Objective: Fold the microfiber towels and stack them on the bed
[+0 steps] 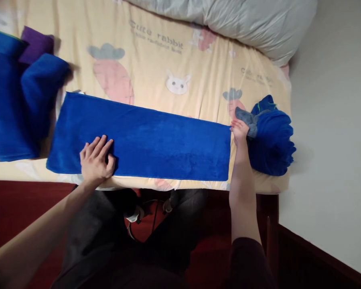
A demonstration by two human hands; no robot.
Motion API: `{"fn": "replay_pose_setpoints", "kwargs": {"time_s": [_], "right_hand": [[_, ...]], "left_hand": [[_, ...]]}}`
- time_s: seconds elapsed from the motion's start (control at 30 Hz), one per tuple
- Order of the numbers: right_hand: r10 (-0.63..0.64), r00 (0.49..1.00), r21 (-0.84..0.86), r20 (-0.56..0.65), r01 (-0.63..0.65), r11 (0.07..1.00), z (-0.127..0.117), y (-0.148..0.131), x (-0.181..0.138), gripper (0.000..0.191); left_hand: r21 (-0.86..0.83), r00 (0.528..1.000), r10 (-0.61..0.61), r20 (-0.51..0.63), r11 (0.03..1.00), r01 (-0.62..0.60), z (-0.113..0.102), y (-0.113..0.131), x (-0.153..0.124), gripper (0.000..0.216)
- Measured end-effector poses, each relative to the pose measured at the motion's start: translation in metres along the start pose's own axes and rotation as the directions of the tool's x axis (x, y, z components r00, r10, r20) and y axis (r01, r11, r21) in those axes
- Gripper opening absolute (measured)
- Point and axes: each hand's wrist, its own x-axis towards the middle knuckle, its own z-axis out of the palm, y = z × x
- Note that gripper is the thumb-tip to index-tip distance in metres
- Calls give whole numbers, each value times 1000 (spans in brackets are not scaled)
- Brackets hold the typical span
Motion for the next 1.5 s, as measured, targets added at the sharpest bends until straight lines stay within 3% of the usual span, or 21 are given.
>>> {"fn": "replay_pose_setpoints", "kwargs": {"time_s": [0.07,0.17,0.23,0.33,0.4,0.5,0.57,0.63,0.73,0.8,0.9,1.0,1.1,1.17,1.27,1.37,1.43,1.5], "right_hand": [[-77,997,-196,-33,69,978,5,-5,-9,36],[-282,959,-505,12,249,826,20,-17,-47,49],[-357,913,-573,195,402,714,29,-23,-79,57],[-320,828,-537,461,547,642,32,-21,-106,62],[-268,841,-569,470,521,637,24,-16,-101,60],[-213,915,-657,342,395,642,16,-15,-79,59],[-245,918,-671,313,396,627,23,-26,-82,60],[-318,872,-641,373,489,591,42,-43,-109,62],[-373,727,-510,577,677,531,76,-61,-175,62],[-365,669,-444,647,720,533,87,-62,-209,62],[-347,718,-476,604,674,565,77,-47,-216,60],[-282,820,-589,499,559,584,44,-30,-194,61],[-144,930,-718,339,355,599,8,-24,-190,63],[-120,945,-753,303,315,579,-10,-20,-212,64],[-168,904,-739,394,420,526,-29,-2,-265,64],[-54,967,-821,250,241,518,-44,23,-306,68],[23,977,-837,212,170,521,-51,33,-316,70],[98,973,-834,211,127,536,-55,32,-314,71]], "left_hand": [[-1,1000,5,-6,1000,-5,1,0,0,69],[-19,1000,14,-20,1000,-15,2,-1,0,63],[-33,999,21,-26,999,-22,3,-2,0,61],[-14,999,37,-34,999,-37,2,-1,0,61],[-9,998,49,-32,999,-50,2,-1,0,62],[-18,998,55,-27,998,-56,1,-1,0,63],[-8,999,46,-24,999,-46,0,0,0,63],[-1,1000,29,-7,1000,-29,0,0,0,63],[23,1000,9,21,1000,-10,0,1,0,64],[46,1000,2,25,999,-3,-1,0,0,63],[56,999,21,35,998,-22,-2,0,0,63],[57,997,63,38,996,-65,-5,3,1,61],[95,995,97,33,990,-100,-10,3,0,59],[149,997,78,16,986,-80,-19,-5,-4,59],[223,999,-15,-42,975,24,-40,-33,-21,61],[265,998,29,49,963,-41,-61,-71,-51,59],[297,989,77,123,948,-111,-70,-91,-72,56],[329,989,57,135,939,-99,-73,-104,-87,55]]}}
